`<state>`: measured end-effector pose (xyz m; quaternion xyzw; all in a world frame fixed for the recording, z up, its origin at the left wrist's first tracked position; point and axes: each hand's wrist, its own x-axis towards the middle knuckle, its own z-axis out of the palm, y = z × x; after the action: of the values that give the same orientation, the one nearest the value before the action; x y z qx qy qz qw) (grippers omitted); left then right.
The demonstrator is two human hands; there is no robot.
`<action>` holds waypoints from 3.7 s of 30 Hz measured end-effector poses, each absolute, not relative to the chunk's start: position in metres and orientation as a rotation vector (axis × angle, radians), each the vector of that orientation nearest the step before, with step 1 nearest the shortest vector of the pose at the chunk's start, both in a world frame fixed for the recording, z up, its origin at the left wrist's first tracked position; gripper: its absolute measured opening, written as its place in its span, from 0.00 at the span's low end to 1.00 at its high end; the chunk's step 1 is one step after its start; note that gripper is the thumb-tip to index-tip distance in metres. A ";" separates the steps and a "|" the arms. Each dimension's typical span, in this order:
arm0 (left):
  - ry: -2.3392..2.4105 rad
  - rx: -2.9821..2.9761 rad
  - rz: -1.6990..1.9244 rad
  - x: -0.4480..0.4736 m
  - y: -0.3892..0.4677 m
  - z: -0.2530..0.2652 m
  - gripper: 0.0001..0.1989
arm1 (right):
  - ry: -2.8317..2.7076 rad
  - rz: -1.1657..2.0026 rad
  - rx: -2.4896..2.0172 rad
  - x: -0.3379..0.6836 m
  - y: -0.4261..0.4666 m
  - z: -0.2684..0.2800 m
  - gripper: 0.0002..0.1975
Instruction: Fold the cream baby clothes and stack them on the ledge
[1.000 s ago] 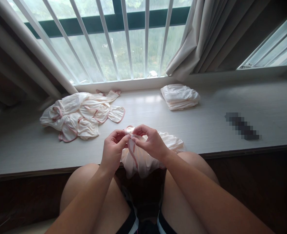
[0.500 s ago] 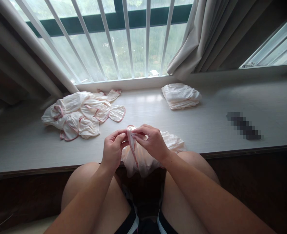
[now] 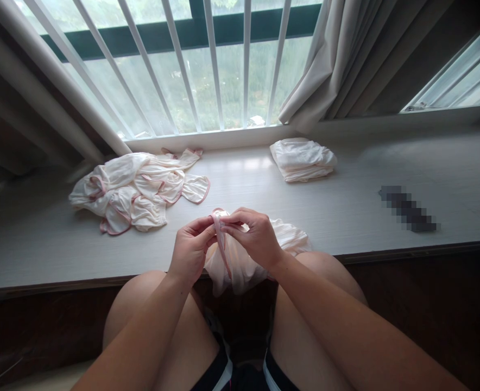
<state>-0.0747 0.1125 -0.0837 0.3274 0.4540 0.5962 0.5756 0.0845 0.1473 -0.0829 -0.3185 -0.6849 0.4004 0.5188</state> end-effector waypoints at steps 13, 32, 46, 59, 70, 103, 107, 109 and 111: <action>1.008 0.719 1.249 -0.078 0.114 -0.090 0.15 | -1.650 0.997 -0.782 0.082 0.150 -0.090 0.07; 1.065 0.782 1.375 -0.073 0.110 -0.082 0.16 | -1.506 1.139 -0.897 0.079 0.149 -0.090 0.09; 1.294 1.108 1.449 -0.074 0.104 -0.076 0.16 | -1.246 1.449 -0.851 0.075 0.150 -0.092 0.13; 1.297 1.390 1.415 -0.080 0.105 -0.074 0.10 | -1.004 1.779 -0.827 0.078 0.151 -0.094 0.18; 1.352 1.448 1.485 -0.080 0.108 -0.081 0.10 | -1.004 1.826 -0.753 0.079 0.152 -0.090 0.18; 1.385 1.610 1.449 -0.075 0.106 -0.090 0.11 | -0.955 1.787 -0.727 0.080 0.149 -0.092 0.16; 1.396 1.629 1.442 -0.076 0.105 -0.090 0.12 | -0.899 1.888 -0.704 0.080 0.148 -0.092 0.17; 1.388 1.634 1.436 -0.077 0.105 -0.090 0.12 | -0.888 1.923 -0.683 0.080 0.147 -0.091 0.17; 1.383 1.645 1.429 -0.077 0.104 -0.089 0.13 | -0.883 1.950 -0.674 0.081 0.147 -0.090 0.16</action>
<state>-0.0774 0.1040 -0.0893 0.6124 0.5150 0.5321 0.2768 0.0808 0.1471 -0.0901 -0.2708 -0.3544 0.7829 0.4337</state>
